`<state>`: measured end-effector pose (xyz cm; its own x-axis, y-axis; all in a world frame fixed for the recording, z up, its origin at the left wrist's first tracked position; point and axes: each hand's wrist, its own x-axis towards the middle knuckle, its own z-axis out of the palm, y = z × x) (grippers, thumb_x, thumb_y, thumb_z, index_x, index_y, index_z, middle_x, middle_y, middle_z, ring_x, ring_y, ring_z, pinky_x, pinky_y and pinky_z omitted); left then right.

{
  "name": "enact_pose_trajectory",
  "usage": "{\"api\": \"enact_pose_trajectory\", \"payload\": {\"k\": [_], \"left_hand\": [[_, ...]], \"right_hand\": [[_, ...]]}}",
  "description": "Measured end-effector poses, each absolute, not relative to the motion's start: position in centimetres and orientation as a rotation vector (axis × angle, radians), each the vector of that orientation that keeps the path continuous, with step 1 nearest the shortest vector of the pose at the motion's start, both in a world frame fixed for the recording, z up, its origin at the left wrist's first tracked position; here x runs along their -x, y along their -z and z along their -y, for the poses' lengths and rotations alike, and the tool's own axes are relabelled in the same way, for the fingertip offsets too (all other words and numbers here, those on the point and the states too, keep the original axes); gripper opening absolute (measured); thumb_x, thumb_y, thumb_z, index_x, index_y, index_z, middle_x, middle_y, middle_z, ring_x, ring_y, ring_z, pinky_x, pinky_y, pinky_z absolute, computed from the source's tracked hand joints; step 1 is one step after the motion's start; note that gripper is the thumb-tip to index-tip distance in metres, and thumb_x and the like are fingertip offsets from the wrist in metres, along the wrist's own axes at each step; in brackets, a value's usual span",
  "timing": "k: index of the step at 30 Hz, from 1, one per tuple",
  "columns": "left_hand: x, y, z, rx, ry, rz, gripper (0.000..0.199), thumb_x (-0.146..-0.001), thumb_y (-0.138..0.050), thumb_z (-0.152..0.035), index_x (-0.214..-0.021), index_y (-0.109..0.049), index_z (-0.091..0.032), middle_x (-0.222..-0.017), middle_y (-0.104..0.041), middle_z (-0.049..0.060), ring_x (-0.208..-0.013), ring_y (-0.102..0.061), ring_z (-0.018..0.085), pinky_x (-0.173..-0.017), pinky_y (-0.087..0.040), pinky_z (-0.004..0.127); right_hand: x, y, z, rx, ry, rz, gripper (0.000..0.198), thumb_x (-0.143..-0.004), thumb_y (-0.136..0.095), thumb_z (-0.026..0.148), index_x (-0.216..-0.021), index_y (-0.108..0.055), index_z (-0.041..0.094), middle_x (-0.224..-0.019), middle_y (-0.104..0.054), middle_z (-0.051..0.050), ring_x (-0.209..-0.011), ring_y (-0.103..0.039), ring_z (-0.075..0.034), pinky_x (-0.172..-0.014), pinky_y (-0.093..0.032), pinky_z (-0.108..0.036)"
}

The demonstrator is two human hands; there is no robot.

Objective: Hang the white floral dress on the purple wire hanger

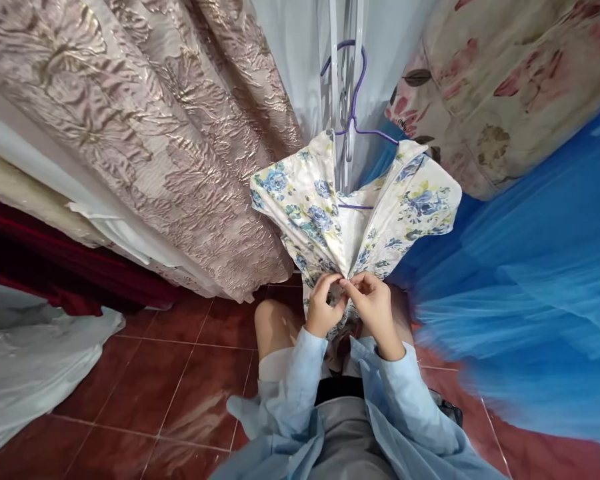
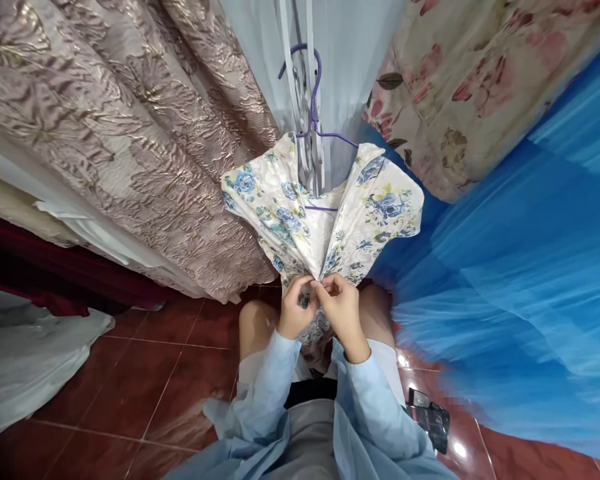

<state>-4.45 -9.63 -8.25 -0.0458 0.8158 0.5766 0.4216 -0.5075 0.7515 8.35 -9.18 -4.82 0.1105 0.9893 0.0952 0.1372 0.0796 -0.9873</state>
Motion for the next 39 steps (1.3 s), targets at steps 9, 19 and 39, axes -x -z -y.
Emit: {"api": "enact_pose_trajectory", "payload": {"k": [9,19,39], "left_hand": [[2.2,8.8,10.4,-1.796,-1.662,-1.356,0.013,-0.092,-0.065,-0.018,-0.08,-0.065,-0.017,-0.076,-0.065,0.003,-0.073,-0.063,0.013,-0.068,-0.051,0.024],[3.3,7.9,10.9,-1.754,-1.729,-1.374,0.015,-0.093,-0.066,-0.022,-0.079,-0.069,-0.017,-0.071,-0.063,0.003,-0.067,-0.06,0.012,-0.064,-0.048,0.024],[-0.2,7.3,12.1,-1.689,-1.722,-1.295,0.023,-0.093,-0.065,-0.023,-0.071,-0.062,-0.018,-0.065,-0.056,0.001,-0.061,-0.054,0.012,-0.058,-0.045,0.025]], "right_hand": [[-11.7,3.7,8.6,1.34,-1.068,1.442,0.034,-0.08,-0.077,0.049,-0.072,-0.068,0.017,-0.067,-0.067,-0.004,-0.06,-0.057,-0.017,-0.057,-0.041,-0.028],[-11.8,-0.9,7.5,1.168,-0.906,1.983,0.032,-0.095,-0.059,0.042,-0.072,-0.062,0.02,-0.06,-0.062,-0.001,-0.054,-0.052,-0.015,-0.054,-0.036,-0.027],[-11.4,-15.9,-9.4,0.977,-0.029,2.089,0.029,-0.089,-0.071,0.044,-0.074,-0.056,0.024,-0.069,-0.064,-0.006,-0.076,-0.061,-0.025,-0.071,-0.045,-0.037]]}}
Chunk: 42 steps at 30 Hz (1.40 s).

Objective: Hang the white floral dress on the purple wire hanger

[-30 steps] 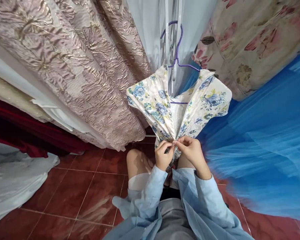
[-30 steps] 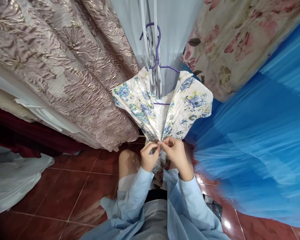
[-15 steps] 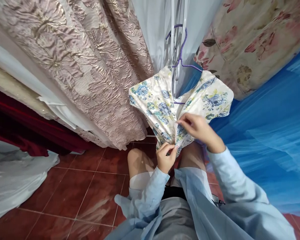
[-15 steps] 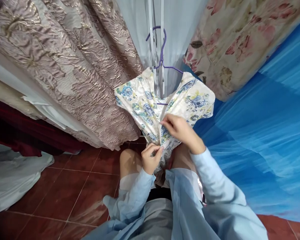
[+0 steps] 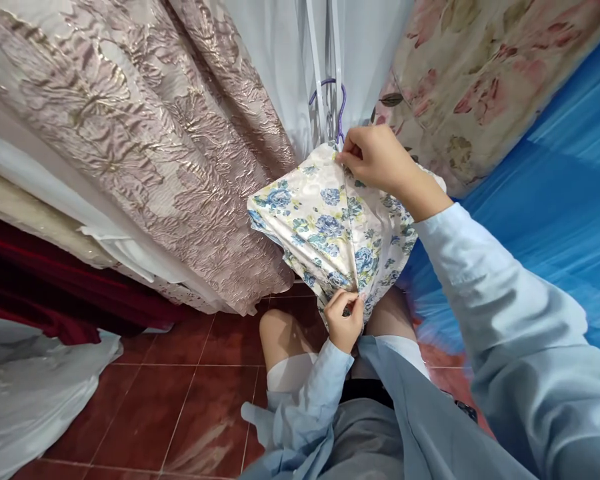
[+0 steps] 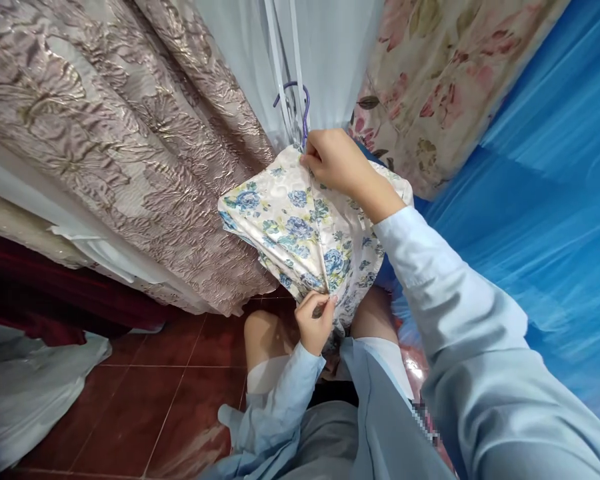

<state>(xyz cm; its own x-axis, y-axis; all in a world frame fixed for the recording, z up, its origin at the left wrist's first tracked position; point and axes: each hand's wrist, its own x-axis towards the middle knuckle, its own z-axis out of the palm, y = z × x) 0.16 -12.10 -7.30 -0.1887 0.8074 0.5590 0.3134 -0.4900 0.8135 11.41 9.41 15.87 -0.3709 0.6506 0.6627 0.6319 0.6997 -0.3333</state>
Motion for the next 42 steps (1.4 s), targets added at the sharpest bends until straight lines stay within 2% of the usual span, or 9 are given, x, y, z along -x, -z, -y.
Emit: {"api": "enact_pose_trajectory", "payload": {"k": [4,9,12,17,22,25,31,36,42], "left_hand": [[-0.5,7.8,12.4,-1.7,-1.692,-1.291,0.024,-0.093,-0.065,-0.023,-0.07,-0.06,-0.018,-0.066,-0.056,0.001,-0.061,-0.054,0.012,-0.059,-0.045,0.025],[0.8,7.3,11.3,-1.744,-1.713,-1.281,0.017,-0.094,-0.065,-0.025,-0.079,-0.064,-0.017,-0.076,-0.062,0.003,-0.073,-0.06,0.015,-0.068,-0.049,0.027],[2.9,3.2,8.3,-1.817,-1.915,-1.277,0.012,-0.096,-0.064,-0.028,-0.097,-0.068,-0.017,-0.096,-0.066,0.008,-0.091,-0.064,0.018,-0.078,-0.053,0.03],[6.3,-8.7,-1.5,-2.078,-2.035,-1.121,0.031,-0.101,-0.053,-0.047,-0.113,-0.066,-0.022,-0.115,-0.065,0.011,-0.114,-0.063,0.022,-0.099,-0.052,0.038],[7.6,-14.6,-9.0,-2.351,-1.52,-0.998,0.047,-0.095,-0.057,-0.062,-0.101,-0.067,-0.016,-0.093,-0.065,0.006,-0.104,-0.068,0.026,-0.098,-0.05,0.048],[7.5,-14.7,-9.2,-2.427,-1.427,-1.04,0.045,-0.094,-0.058,-0.062,-0.093,-0.068,-0.017,-0.084,-0.067,0.006,-0.097,-0.068,0.026,-0.093,-0.05,0.04],[7.0,-16.0,-9.0,-2.297,-1.681,-1.223,0.024,-0.095,-0.063,-0.035,-0.074,-0.063,-0.024,-0.072,-0.063,0.001,-0.073,-0.06,0.019,-0.07,-0.047,0.033],[10.3,-16.8,-11.1,-2.048,-1.822,-1.311,0.026,-0.092,-0.06,-0.005,-0.071,-0.057,-0.02,-0.071,-0.054,-0.004,-0.072,-0.051,0.01,-0.075,-0.045,0.025],[19.0,-11.3,-13.4,-1.398,-1.83,-1.409,0.037,-0.101,-0.042,0.002,-0.07,-0.038,-0.016,-0.064,-0.033,-0.007,-0.068,-0.032,0.005,-0.078,-0.035,0.019]], "right_hand": [[-11.5,-17.7,-9.7,1.009,0.126,2.027,0.025,-0.089,-0.07,0.038,-0.073,-0.054,0.029,-0.073,-0.066,-0.006,-0.073,-0.059,-0.026,-0.068,-0.043,-0.039],[-11.6,-17.9,-8.7,0.989,0.079,2.029,0.025,-0.093,-0.067,0.046,-0.08,-0.058,0.026,-0.073,-0.066,-0.005,-0.079,-0.061,-0.025,-0.07,-0.043,-0.036],[-11.6,-17.0,-7.6,0.994,0.031,2.015,0.028,-0.097,-0.061,0.049,-0.084,-0.06,0.024,-0.076,-0.065,-0.005,-0.084,-0.062,-0.023,-0.074,-0.042,-0.033],[-11.3,-16.1,-6.0,1.005,0.159,2.032,0.025,-0.103,-0.055,0.039,-0.088,-0.061,0.019,-0.085,-0.069,-0.006,-0.076,-0.058,-0.015,-0.074,-0.041,-0.028],[-11.4,-15.1,-6.2,1.011,0.406,2.055,0.036,-0.108,-0.042,0.042,-0.091,-0.061,0.018,-0.085,-0.068,-0.007,-0.076,-0.058,-0.014,-0.072,-0.041,-0.026],[-11.6,-13.4,-7.6,0.916,0.524,2.051,0.047,-0.11,-0.028,0.046,-0.087,-0.06,0.019,-0.081,-0.065,-0.007,-0.076,-0.061,-0.018,-0.07,-0.043,-0.029],[-10.8,-8.6,-8.7,0.708,0.522,2.208,0.043,-0.11,-0.029,0.039,-0.088,-0.059,0.019,-0.077,-0.061,-0.007,-0.076,-0.059,-0.02,-0.071,-0.044,-0.032],[-10.6,-3.0,-5.3,0.474,0.587,2.459,0.036,-0.109,-0.032,0.026,-0.084,-0.058,0.019,-0.074,-0.061,-0.005,-0.071,-0.054,-0.019,-0.068,-0.039,-0.031],[-10.3,2.3,-3.3,0.507,0.379,2.684,0.035,-0.11,-0.033,0.028,-0.089,-0.059,0.017,-0.077,-0.064,-0.007,-0.068,-0.055,-0.018,-0.064,-0.036,-0.031]]}}
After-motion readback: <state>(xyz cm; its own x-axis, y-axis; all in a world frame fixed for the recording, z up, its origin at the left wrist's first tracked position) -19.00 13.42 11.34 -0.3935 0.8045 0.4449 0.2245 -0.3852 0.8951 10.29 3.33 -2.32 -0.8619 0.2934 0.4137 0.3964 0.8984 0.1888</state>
